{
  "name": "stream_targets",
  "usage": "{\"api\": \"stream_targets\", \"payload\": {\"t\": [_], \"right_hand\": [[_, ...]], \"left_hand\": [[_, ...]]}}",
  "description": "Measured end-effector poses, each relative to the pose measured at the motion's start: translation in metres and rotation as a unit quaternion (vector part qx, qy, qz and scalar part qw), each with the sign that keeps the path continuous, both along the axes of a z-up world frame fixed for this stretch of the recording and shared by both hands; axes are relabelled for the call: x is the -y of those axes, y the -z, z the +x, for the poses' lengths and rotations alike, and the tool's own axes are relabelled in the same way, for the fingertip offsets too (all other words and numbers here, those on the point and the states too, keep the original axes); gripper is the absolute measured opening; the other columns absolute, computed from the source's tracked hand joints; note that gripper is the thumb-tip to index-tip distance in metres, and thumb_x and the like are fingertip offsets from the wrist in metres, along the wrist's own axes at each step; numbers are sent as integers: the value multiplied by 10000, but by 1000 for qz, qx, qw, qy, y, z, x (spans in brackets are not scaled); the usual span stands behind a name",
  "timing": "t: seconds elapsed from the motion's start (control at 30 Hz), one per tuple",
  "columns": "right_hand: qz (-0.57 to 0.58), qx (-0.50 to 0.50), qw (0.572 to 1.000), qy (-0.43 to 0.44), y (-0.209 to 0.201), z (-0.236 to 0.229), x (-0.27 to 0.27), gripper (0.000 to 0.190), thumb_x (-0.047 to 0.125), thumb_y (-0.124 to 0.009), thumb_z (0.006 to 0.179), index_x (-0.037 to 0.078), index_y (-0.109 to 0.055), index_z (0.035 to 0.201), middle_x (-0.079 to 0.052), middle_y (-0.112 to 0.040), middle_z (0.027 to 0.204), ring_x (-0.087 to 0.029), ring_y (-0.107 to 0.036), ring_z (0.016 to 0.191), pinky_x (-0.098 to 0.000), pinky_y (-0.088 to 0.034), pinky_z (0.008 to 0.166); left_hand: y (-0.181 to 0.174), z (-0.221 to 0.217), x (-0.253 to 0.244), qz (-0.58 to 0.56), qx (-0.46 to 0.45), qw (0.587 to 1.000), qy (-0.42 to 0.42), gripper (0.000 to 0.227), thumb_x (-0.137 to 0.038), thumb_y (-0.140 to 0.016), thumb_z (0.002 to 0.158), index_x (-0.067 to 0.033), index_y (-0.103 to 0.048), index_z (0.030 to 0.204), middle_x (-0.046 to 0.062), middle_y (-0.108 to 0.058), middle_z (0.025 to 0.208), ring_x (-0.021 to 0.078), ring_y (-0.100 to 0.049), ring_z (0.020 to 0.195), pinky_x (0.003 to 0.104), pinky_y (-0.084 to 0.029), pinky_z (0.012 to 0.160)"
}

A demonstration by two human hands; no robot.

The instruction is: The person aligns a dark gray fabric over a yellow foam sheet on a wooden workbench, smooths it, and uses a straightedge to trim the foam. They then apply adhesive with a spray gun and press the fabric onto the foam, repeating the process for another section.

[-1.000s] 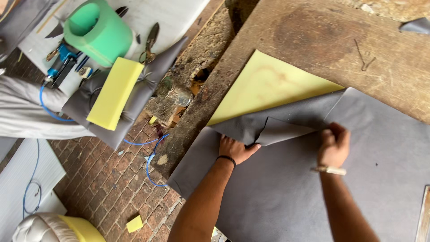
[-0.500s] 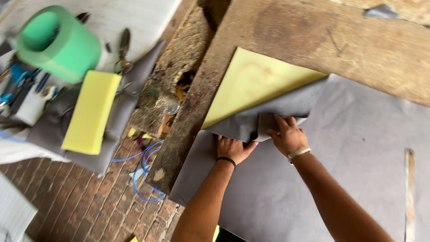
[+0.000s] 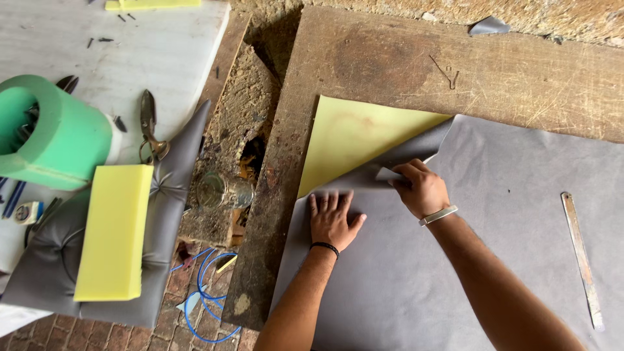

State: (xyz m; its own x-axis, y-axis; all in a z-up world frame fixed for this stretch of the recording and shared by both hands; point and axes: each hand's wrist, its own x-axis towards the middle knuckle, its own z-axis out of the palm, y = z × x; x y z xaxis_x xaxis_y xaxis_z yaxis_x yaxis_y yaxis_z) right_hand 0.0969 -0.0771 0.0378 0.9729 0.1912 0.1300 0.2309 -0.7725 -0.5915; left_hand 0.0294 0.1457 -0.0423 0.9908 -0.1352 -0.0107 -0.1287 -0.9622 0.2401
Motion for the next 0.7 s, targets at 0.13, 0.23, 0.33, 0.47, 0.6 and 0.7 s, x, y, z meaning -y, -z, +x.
{"api": "stream_targets", "payload": {"t": [0.13, 0.23, 0.33, 0.47, 0.6, 0.7], "right_hand": [[84, 127, 988, 29, -18, 7, -33, 226, -14, -762, 769, 112, -747, 955, -54, -714, 1098, -263, -733, 906, -344, -611, 772], [102, 213, 972, 6, -6, 26, -65, 291, 7, -783, 653, 109, -734, 921, -73, -690, 1106, -323, -690, 1028, -402, -581, 874], [113, 146, 983, 9, 24, 50, -93, 288, -40, -741, 711, 110, -758, 956, -67, -707, 1175, -293, -687, 1106, -387, -593, 923], [135, 74, 987, 49, 58, 85, -112, 332, 28, -712, 817, 128, -730, 1134, -83, -662, 1347, -300, -648, 1187, -416, -554, 989], [-20, 16, 996, 83, 60, 72, -100, 512, 277, -690, 865, 177, -596, 1357, -89, -521, 1523, -306, -484, 1407, -581, -374, 1134], [-205, -147, 967, 19, 49, 50, -83, 776, 623, -520, 851, 357, -355, 1561, -64, -236, 1659, -298, -197, 1556, -687, -101, 1163]], "left_hand": [[-6, 26, 12, 6, 54, 998, 34, 839, -608, -581, 896, -103, -415, 1545, 234, -399, 1557, 414, -307, 1432, 622, -179, 1162], [0, 62, 17, 93, -186, 941, 269, 520, -609, -490, 1079, -157, -575, 1323, 105, -456, 1629, 291, -295, 1622, 593, -146, 1367], [13, 125, 13, -40, -256, 952, 164, 521, -524, -416, 1088, -177, -512, 1464, 88, -561, 1574, 256, -495, 1418, 442, -410, 1189], [17, 182, 0, 55, 44, 964, 256, 699, -498, -528, 989, -302, -286, 1614, 129, -202, 1702, 327, -187, 1562, 586, -156, 1250], [2, 222, -8, 102, -64, 971, 207, 787, -597, -541, 916, -401, -220, 1608, 101, -114, 1711, 333, -137, 1567, 587, -94, 1241], [-11, 253, -25, 79, -93, 976, 180, 805, -712, -498, 922, -406, -203, 1605, 120, -82, 1715, 352, -112, 1560, 568, -73, 1253]]}}
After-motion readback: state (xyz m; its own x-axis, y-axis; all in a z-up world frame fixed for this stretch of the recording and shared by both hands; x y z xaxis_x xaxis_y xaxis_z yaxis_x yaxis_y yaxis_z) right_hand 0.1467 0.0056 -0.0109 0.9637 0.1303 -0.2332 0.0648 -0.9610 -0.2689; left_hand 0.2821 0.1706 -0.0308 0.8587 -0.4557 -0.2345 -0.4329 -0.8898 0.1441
